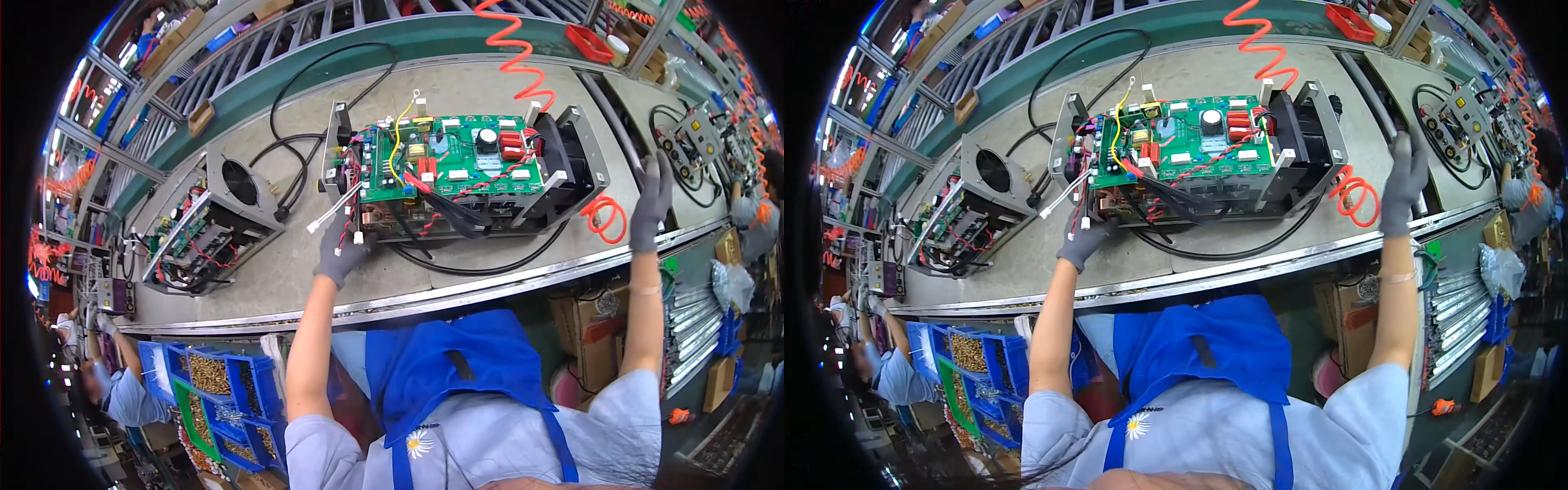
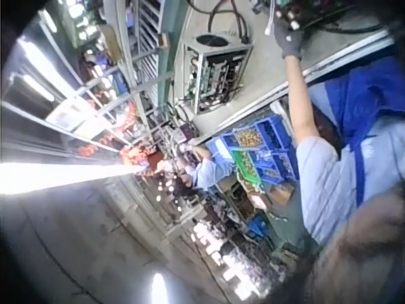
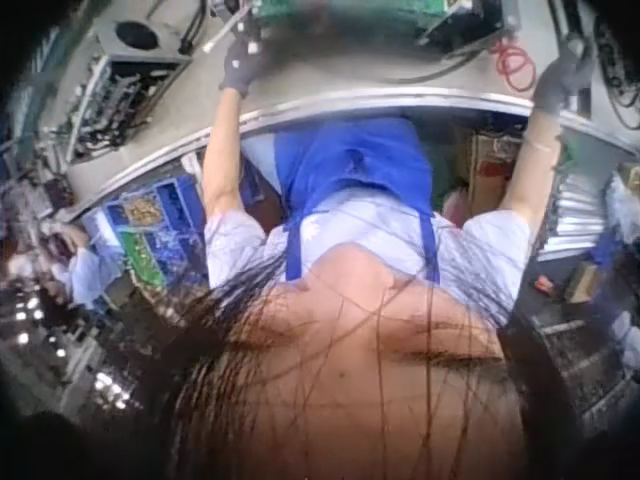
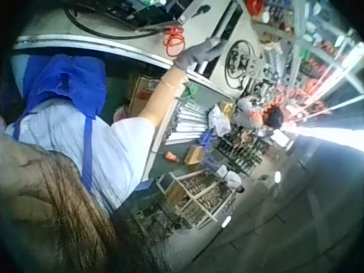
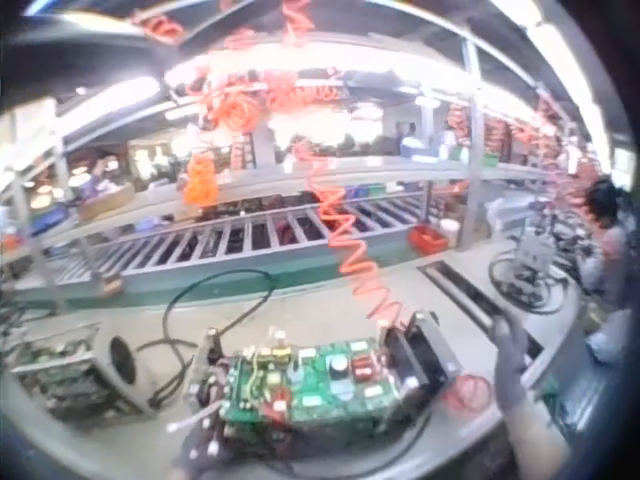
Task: The person assembles an electronic device on a workbench, using a pneumatic screwdriver to fasten screws and connecting various wires to a circuit board. They handle the device casing, circuit board, and multiple wire connectors, securing components and organizing the internal wiring.
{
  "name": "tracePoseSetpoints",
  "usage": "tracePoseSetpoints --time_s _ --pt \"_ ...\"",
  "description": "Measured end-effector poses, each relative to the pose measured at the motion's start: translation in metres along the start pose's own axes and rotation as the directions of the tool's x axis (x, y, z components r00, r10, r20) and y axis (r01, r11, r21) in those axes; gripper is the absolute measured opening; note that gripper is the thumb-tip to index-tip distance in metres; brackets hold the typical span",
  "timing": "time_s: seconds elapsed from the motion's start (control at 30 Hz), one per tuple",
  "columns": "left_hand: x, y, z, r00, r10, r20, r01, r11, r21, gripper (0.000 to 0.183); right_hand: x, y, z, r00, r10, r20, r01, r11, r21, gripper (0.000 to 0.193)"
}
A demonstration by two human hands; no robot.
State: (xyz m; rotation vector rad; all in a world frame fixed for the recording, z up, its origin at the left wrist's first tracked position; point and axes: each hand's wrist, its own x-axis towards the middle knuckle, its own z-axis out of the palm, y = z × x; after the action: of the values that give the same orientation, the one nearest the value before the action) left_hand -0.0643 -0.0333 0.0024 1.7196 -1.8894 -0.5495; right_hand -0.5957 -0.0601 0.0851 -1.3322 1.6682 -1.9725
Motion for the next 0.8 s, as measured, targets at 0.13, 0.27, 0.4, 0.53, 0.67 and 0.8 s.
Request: tracePoseSetpoints --time_s 0.13,0.27,0.4,0.53,0.67,0.8 --pt "0.0 0.006 0.008 0.999 -0.022 -0.024 0.023 0.999 0.029 0.06 -0.09 -0.023 0.054 0.979 -0.201 0.027 0.197 0.974 0.113 0.052" --pt "-0.001 0.011 0.013 0.997 -0.076 -0.028 0.076 0.997 0.004 0.073 -0.065 -0.029 0.1 0.959 -0.284 -0.011 0.284 0.959 0.004 0.039" --pt "-0.013 0.038 0.01 0.947 0.044 -0.319 0.059 0.95 0.307 0.093 -0.059 -0.02 0.098 0.955 -0.296 -0.002 0.296 0.955 0.008 0.042" --pt "-0.006 0.055 -0.014 0.758 0.508 -0.409 -0.081 0.695 0.714 0.119 -0.072 -0.048 0.087 0.856 -0.517 -0.001 0.506 0.837 -0.21 0.054" --pt "0.018 0.066 -0.029 0.444 0.735 -0.512 -0.326 0.665 0.671 0.111 -0.087 -0.084 0.08 0.736 -0.671 0.091 0.677 0.722 -0.143 0.062" --pt "0.026 0.098 -0.068 0.486 0.778 -0.397 -0.239 0.556 0.796 0.066 -0.109 -0.11 0.091 0.686 -0.707 0.171 0.723 0.688 -0.057 0.063"
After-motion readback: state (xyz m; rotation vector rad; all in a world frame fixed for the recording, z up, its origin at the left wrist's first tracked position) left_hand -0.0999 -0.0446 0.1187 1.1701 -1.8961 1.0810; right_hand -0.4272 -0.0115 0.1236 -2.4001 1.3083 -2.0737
